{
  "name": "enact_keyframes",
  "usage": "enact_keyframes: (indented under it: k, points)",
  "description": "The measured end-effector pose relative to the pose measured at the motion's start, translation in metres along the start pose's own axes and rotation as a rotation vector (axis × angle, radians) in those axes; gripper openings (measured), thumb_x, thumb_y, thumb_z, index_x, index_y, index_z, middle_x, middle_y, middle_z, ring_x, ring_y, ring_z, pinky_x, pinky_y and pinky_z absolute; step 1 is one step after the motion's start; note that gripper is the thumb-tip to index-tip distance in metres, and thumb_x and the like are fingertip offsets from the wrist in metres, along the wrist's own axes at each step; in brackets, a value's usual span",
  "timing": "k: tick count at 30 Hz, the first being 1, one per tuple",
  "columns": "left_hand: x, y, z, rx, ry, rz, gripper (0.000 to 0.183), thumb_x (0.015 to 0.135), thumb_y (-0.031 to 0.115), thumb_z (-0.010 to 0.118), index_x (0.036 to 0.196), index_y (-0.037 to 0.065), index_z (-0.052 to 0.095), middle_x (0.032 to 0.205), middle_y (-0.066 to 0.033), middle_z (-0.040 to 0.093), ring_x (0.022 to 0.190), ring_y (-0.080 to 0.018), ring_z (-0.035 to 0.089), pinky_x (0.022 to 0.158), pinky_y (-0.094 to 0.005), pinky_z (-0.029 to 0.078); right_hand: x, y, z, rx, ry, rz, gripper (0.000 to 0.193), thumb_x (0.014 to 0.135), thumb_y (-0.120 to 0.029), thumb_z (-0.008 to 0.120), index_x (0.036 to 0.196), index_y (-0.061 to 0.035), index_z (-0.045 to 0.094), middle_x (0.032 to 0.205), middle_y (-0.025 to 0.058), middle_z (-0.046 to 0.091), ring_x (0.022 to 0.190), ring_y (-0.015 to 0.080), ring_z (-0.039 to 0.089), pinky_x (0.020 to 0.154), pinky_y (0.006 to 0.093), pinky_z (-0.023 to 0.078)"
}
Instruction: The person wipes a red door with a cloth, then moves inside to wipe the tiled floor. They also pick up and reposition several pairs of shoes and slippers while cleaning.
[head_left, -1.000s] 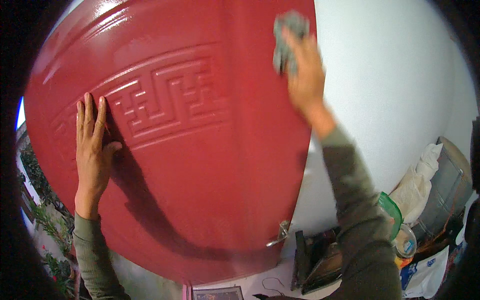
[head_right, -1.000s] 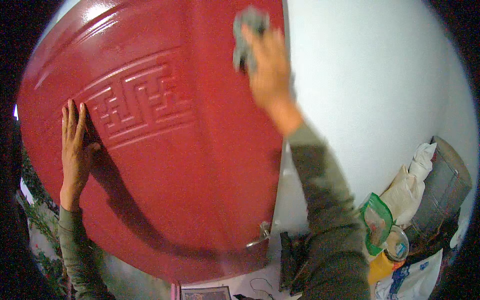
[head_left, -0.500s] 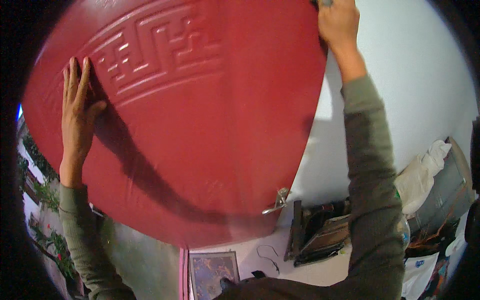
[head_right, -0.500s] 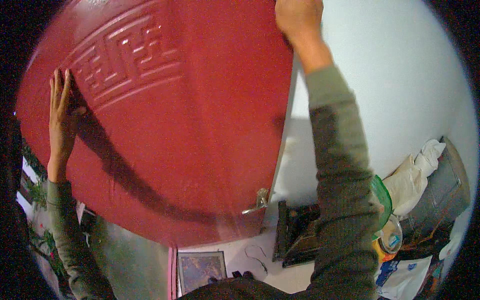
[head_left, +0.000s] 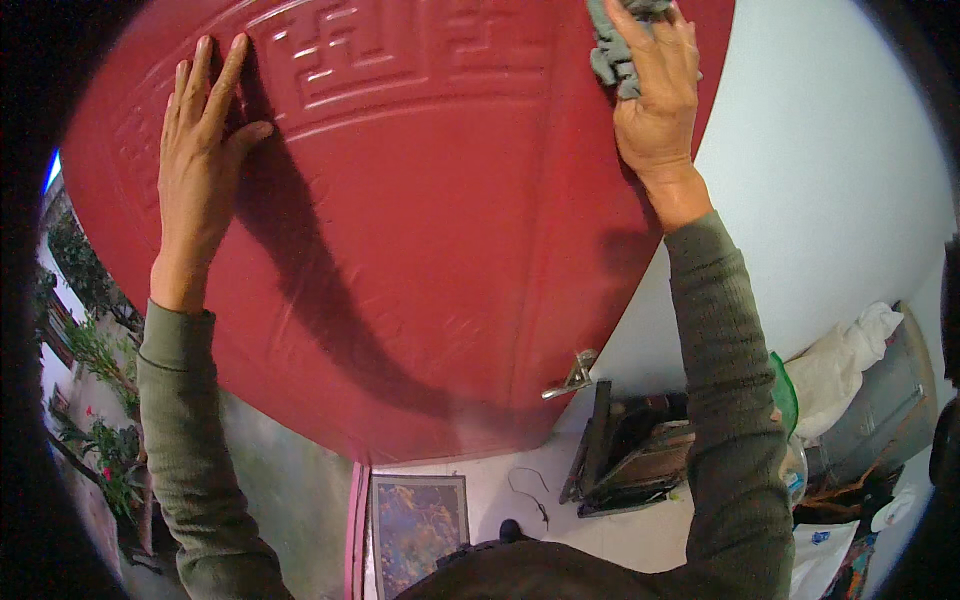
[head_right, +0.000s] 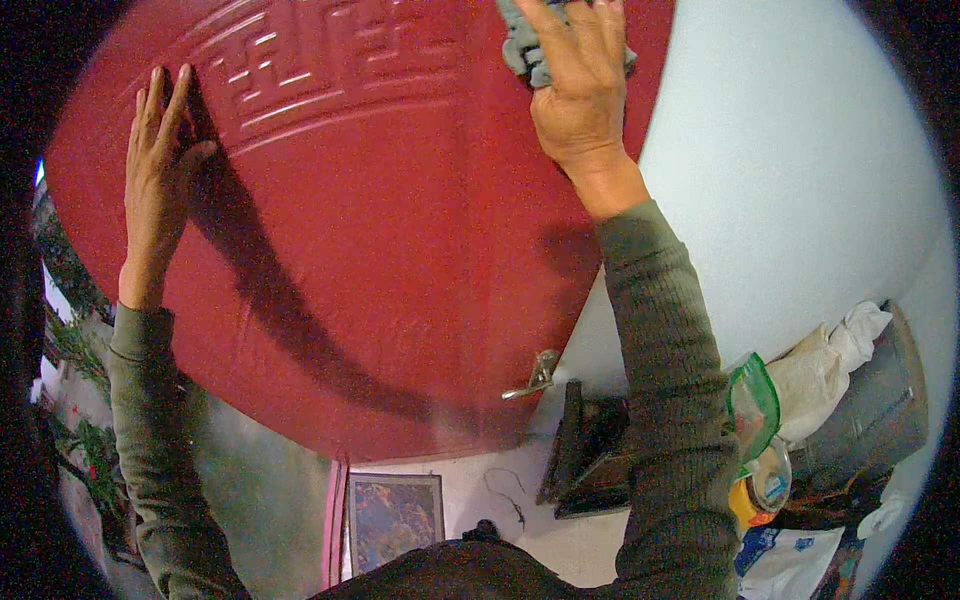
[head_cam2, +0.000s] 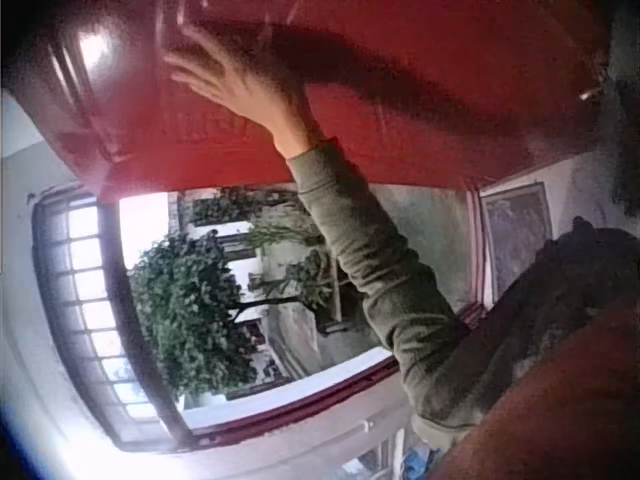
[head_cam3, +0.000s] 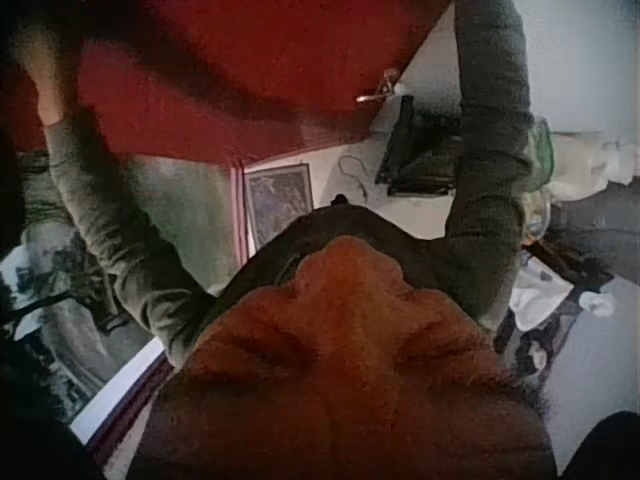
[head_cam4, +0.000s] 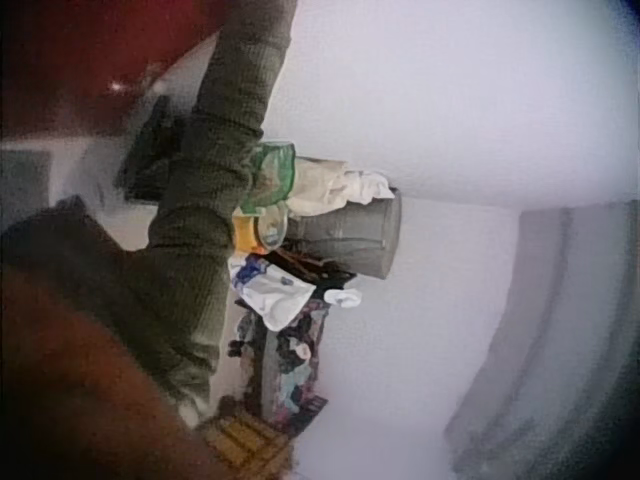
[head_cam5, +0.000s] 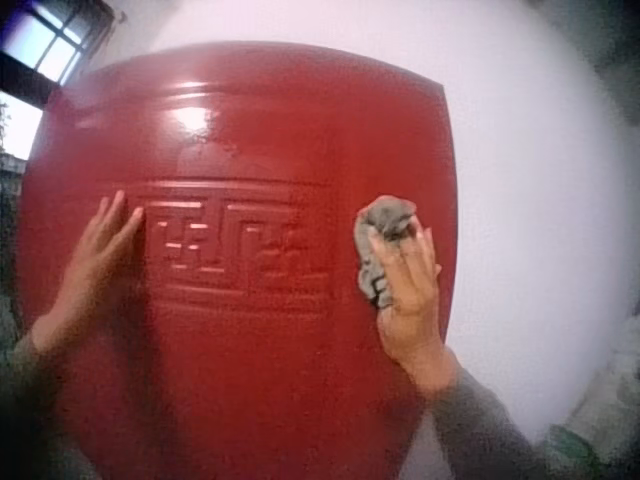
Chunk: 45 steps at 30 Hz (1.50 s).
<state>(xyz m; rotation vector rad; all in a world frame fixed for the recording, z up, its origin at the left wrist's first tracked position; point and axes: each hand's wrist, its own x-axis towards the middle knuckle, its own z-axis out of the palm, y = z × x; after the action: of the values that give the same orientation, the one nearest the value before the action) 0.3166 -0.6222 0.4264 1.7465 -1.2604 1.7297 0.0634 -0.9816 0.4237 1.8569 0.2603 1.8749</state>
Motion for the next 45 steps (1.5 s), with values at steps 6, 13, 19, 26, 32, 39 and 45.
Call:
enact_keyframes:
  k: [6,13,19,26,32,39,45]
  points:
    - [-0.061,0.028,-0.029,-0.077,-0.030,-0.153,0.079,0.083,0.005,0.081,0.155,0.023,0.056,0.165,-0.0141,0.044,0.150,-0.0381,0.043,0.122,-0.0480,0.037,-0.200,-0.138,-0.019,0.016,-0.315,0.116,0.036,0.098,-0.004,0.058,0.132,0.0039,0.066,0.153,0.0247,0.055,0.150,0.0437,0.043,0.126,0.0625,0.030]
    - [-0.211,0.117,-0.064,-0.484,-0.365,-0.451,0.079,0.083,-0.006,0.071,0.157,0.014,0.052,0.167,-0.0214,0.037,0.154,-0.0413,0.036,0.126,-0.0489,0.033,-0.097,-0.092,0.001,-0.071,-0.236,0.226,0.038,0.091,0.007,0.054,0.125,0.0021,0.067,0.158,0.0224,0.052,0.152,0.0469,0.039,0.127,0.0671,0.020]
    - [-0.243,0.191,-0.055,-0.797,-0.342,-0.666,0.068,0.090,0.006,0.079,0.153,0.009,0.056,0.155,-0.0230,0.050,0.141,-0.0406,0.051,0.117,-0.0463,0.044,-0.034,-0.107,0.035,0.074,-0.091,0.290,0.055,0.095,-0.005,0.049,0.148,-0.0102,0.060,0.156,0.0246,0.051,0.150,0.0465,0.038,0.129,0.0625,0.013]
    - [-0.206,0.216,-0.016,-0.860,-0.372,-0.482,0.089,0.083,-0.003,0.081,0.162,0.014,0.043,0.162,-0.0255,0.035,0.139,-0.0453,0.051,0.110,-0.0489,0.052,-0.172,-0.206,0.012,0.506,-0.573,-0.035,0.026,0.098,-0.017,0.060,0.118,-0.0064,0.073,0.161,0.0164,0.050,0.150,0.0415,0.044,0.125,0.0649,0.028]
    - [-0.062,0.165,0.047,-0.510,0.119,-0.207,0.066,0.087,0.001,0.072,0.150,0.013,0.056,0.152,-0.0226,0.050,0.134,-0.0428,0.057,0.101,-0.0488,0.057,-0.013,-0.136,0.047,0.370,-0.236,-0.016,0.036,0.093,-0.010,0.060,0.126,-0.0131,0.074,0.171,0.0147,0.035,0.159,0.0453,0.026,0.128,0.0667,0.018]
    - [-0.170,0.197,0.064,-0.522,0.023,-0.139,0.053,0.084,0.001,0.071,0.136,0.012,0.070,0.132,-0.0211,0.065,0.109,-0.0372,0.070,0.085,-0.0456,0.062,-0.138,-0.190,0.031,0.628,-0.406,0.105,0.041,0.100,-0.009,0.060,0.138,0.0057,0.062,0.164,0.0222,0.045,0.154,0.0444,0.038,0.126,0.0626,0.025]
    - [-0.192,0.207,0.045,-0.453,-0.241,-0.176,0.041,0.089,0.005,0.069,0.130,0.010,0.070,0.131,-0.0197,0.065,0.108,-0.0359,0.072,0.084,-0.0431,0.063,-0.142,-0.172,0.021,0.882,-0.564,-0.107,0.045,0.097,-0.007,0.065,0.140,0.0049,0.060,0.162,0.0222,0.047,0.153,0.0406,0.041,0.126,0.0565,0.033]
